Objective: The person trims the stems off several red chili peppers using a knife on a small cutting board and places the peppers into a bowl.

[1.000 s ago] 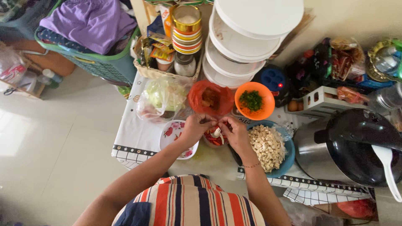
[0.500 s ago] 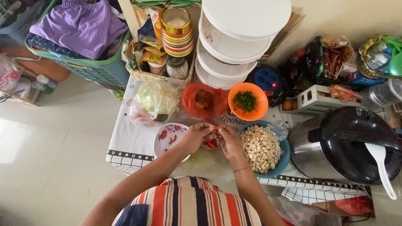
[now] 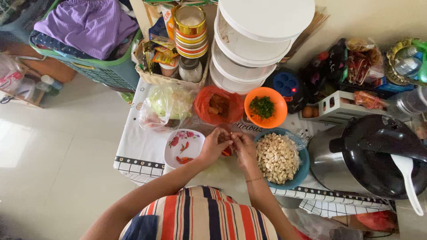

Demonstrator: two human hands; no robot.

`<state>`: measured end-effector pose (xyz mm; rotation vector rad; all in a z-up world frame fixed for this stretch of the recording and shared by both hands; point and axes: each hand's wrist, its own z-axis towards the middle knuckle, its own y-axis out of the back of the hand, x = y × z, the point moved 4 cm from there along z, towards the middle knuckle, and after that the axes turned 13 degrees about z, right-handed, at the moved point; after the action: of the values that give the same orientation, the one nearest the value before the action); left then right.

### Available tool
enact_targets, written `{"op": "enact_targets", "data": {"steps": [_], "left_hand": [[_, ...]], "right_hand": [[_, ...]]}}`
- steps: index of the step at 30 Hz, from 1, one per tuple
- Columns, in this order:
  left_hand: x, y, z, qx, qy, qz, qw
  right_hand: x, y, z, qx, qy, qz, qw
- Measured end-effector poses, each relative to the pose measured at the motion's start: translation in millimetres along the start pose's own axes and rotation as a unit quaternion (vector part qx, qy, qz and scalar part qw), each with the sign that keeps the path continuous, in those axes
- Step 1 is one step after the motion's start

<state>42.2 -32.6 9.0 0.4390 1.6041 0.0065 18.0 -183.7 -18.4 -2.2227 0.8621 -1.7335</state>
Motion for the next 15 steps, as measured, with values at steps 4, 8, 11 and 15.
{"op": "enact_targets", "data": {"steps": [4,8,11,15], "left_hand": [[-6.9,7.8,0.0,-0.014,0.067,-0.033,0.997],[-8.6,19.3,0.3,-0.063,0.013,0.008,0.998],[-5.5,30.5,5.2,-0.11,0.014,0.032,0.993],[-1.6,40.2,4.6,-0.119,0.026,0.025,0.992]], "right_hand": [[5.8,-11.6,-3.7,0.001,-0.015,0.015,1.0],[31.8,-27.6,4.5,-0.01,0.138,-0.156,0.978],[50.2,-50.1,35.3,-0.012,0.211,-0.288,0.934],[72.9,-81.1,51.3,0.109,0.379,-0.393,0.831]]}}
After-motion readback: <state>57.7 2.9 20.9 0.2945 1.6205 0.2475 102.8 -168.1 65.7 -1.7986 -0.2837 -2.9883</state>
